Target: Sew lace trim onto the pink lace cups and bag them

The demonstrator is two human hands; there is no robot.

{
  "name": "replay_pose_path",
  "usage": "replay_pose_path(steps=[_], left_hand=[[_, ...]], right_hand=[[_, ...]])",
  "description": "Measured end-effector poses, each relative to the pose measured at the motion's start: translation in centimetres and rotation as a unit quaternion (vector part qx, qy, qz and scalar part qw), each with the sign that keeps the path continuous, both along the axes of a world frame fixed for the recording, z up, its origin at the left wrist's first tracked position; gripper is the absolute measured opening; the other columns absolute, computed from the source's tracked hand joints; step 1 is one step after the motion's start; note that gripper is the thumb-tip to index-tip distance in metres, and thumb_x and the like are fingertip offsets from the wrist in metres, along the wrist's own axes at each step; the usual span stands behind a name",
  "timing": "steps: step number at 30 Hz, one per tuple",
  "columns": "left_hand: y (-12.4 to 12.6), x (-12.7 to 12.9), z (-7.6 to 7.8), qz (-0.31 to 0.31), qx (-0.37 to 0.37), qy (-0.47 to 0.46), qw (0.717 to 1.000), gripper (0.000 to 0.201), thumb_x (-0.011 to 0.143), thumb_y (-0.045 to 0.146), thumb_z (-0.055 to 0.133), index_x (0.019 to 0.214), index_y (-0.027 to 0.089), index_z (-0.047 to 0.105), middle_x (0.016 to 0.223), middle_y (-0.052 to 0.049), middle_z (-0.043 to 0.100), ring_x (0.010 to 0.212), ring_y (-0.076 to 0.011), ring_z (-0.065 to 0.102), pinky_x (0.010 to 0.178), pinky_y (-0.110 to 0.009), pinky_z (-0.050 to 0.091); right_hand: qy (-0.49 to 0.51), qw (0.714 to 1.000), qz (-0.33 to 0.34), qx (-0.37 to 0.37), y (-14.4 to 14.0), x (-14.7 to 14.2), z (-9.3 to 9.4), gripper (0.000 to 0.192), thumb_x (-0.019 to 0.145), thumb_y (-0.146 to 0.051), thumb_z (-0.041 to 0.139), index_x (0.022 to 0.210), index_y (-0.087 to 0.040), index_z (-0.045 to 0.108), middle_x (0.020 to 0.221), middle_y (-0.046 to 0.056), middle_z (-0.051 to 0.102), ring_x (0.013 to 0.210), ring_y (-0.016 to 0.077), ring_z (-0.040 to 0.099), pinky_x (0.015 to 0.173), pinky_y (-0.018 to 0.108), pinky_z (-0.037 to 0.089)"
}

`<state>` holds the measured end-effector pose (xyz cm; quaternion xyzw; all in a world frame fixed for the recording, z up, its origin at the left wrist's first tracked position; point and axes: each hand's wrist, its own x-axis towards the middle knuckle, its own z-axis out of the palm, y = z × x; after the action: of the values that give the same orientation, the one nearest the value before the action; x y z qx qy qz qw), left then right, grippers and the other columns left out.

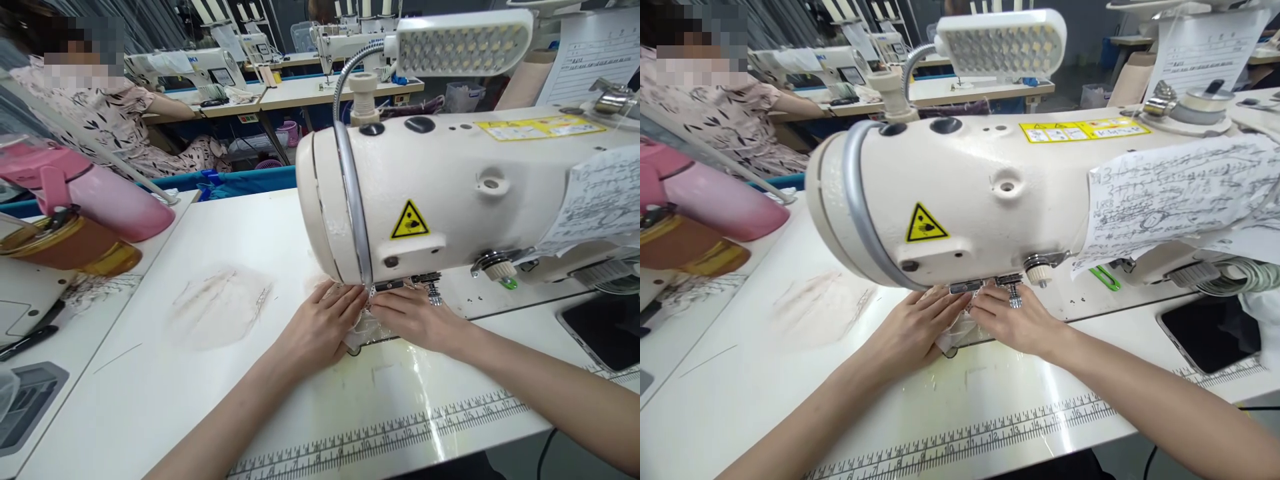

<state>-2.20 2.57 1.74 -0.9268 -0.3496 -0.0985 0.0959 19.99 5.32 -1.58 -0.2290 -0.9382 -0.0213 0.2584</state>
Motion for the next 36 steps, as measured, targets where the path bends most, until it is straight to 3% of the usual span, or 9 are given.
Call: replay_pose_path(steps=[8, 15, 21, 24, 31, 36], left_hand=[[-0.6, 0.9, -0.3, 0.035, 0.008, 0.01, 0.999, 0.046, 0.084, 0.023, 0.041, 0.124, 0.005, 0.056, 0.126, -0.013, 0.06, 0.114, -0.0283, 0.057, 0.101, -0.047, 0.04], [-1.1, 1.4, -0.5, 0.06, 0.018, 0.014, 0.998, 0.047, 0.086, 0.027, 0.041, 0.126, 0.006, 0.055, 0.125, -0.013, 0.061, 0.112, -0.0283, 0.057, 0.104, -0.048, 0.035], [-1.4, 1.7, -0.5, 0.08, 0.02, 0.02, 0.996, 0.047, 0.086, 0.027, 0.043, 0.128, 0.007, 0.053, 0.124, -0.015, 0.06, 0.114, -0.0291, 0.056, 0.105, -0.048, 0.033], [-1.4, 1.9, -0.4, 0.08, 0.024, 0.022, 0.996, 0.047, 0.087, 0.027, 0.042, 0.128, 0.007, 0.054, 0.123, -0.016, 0.061, 0.115, -0.0294, 0.056, 0.106, -0.049, 0.032], [-1.4, 1.9, -0.4, 0.083, 0.022, 0.011, 0.996, 0.047, 0.085, 0.026, 0.044, 0.129, 0.01, 0.053, 0.12, -0.015, 0.063, 0.115, -0.0298, 0.056, 0.107, -0.051, 0.03], [-1.2, 1.7, -0.5, 0.095, 0.021, 0.007, 0.995, 0.047, 0.086, 0.028, 0.046, 0.128, 0.01, 0.054, 0.115, -0.014, 0.065, 0.108, -0.0293, 0.059, 0.106, -0.053, 0.031]], right_hand=[[-0.009, 0.999, -0.032, 0.014, 0.0, 0.0, 0.5, 0.021, 0.09, -0.006, 0.044, 0.089, -0.017, 0.062, 0.093, 0.004, 0.066, 0.082, 0.0136, 0.056, 0.078, 0.03, 0.042], [0.011, 0.991, -0.079, 0.111, -0.3, 0.2, 1.4, 0.021, 0.091, -0.011, 0.044, 0.091, -0.017, 0.064, 0.092, 0.001, 0.067, 0.077, 0.014, 0.057, 0.064, 0.031, 0.037], [0.0, 0.984, -0.105, 0.144, -0.2, 0.5, 1.3, 0.018, 0.09, -0.014, 0.047, 0.095, -0.019, 0.064, 0.099, -0.001, 0.067, 0.068, 0.014, 0.058, 0.065, 0.034, 0.038], [-0.004, 0.985, -0.109, 0.13, -0.1, 0.7, 1.2, 0.016, 0.089, -0.015, 0.049, 0.094, -0.02, 0.064, 0.099, -0.002, 0.067, 0.068, 0.0146, 0.058, 0.065, 0.034, 0.039], [-0.037, 0.993, -0.113, 0.018, 0.1, 0.9, 1.7, 0.021, 0.09, -0.014, 0.045, 0.092, -0.022, 0.064, 0.089, 0.002, 0.065, 0.07, 0.0158, 0.058, 0.065, 0.032, 0.043], [-0.04, 0.993, -0.114, 0.0, 0.8, 0.7, 1.5, 0.025, 0.088, -0.009, 0.043, 0.089, -0.023, 0.064, 0.082, 0.002, 0.063, 0.072, 0.016, 0.056, 0.068, 0.031, 0.044]])
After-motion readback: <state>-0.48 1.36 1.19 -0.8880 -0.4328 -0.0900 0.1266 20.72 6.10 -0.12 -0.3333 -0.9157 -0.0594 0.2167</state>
